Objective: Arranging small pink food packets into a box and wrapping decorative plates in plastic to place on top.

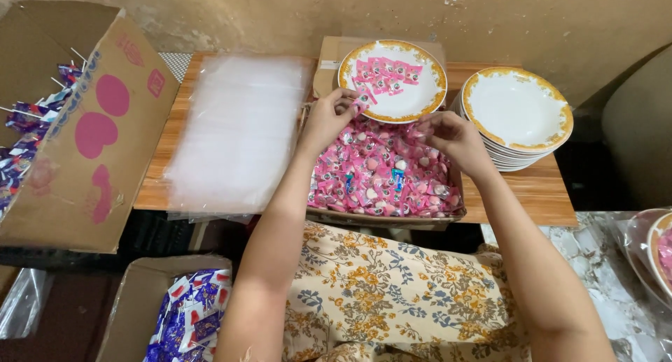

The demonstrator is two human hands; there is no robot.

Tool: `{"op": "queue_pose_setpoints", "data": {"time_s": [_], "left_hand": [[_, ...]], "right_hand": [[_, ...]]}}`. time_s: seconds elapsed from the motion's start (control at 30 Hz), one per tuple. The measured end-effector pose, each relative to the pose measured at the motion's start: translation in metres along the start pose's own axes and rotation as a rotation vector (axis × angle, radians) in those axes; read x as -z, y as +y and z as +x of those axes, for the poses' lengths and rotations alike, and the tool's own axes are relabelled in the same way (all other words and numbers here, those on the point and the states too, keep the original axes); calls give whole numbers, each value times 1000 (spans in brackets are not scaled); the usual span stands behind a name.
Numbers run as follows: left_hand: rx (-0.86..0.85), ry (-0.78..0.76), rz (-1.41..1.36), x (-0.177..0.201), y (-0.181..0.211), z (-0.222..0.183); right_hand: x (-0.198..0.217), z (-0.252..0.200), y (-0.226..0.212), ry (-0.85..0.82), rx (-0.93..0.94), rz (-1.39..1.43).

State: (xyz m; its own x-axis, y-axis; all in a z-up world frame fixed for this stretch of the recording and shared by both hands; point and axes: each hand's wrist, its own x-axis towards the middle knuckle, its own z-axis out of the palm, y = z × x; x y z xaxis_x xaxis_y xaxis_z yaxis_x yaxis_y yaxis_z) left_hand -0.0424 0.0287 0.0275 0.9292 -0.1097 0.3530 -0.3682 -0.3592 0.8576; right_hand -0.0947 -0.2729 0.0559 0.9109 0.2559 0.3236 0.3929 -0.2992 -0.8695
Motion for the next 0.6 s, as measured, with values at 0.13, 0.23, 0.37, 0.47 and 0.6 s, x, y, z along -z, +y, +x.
{"op": "queue_pose_setpoints", "data": {"time_s": [0.13,0.23,0.37,0.47,0.6], "left_hand": [[-12,46,82,-6,-2,3],[-81,114,173,-8,-1,5],[-182,113,266,-18,-11,13],[-130,80,262,-25,-11,16],[-100,72,348,-24,20,13]], "right_hand": [[3,3,11,-42,126,34],[3,5,18,-34,109,89],[4,4,13,-31,65,182],[1,8,13,-18,49,175],[-3,10,16,49,48,181]]}}
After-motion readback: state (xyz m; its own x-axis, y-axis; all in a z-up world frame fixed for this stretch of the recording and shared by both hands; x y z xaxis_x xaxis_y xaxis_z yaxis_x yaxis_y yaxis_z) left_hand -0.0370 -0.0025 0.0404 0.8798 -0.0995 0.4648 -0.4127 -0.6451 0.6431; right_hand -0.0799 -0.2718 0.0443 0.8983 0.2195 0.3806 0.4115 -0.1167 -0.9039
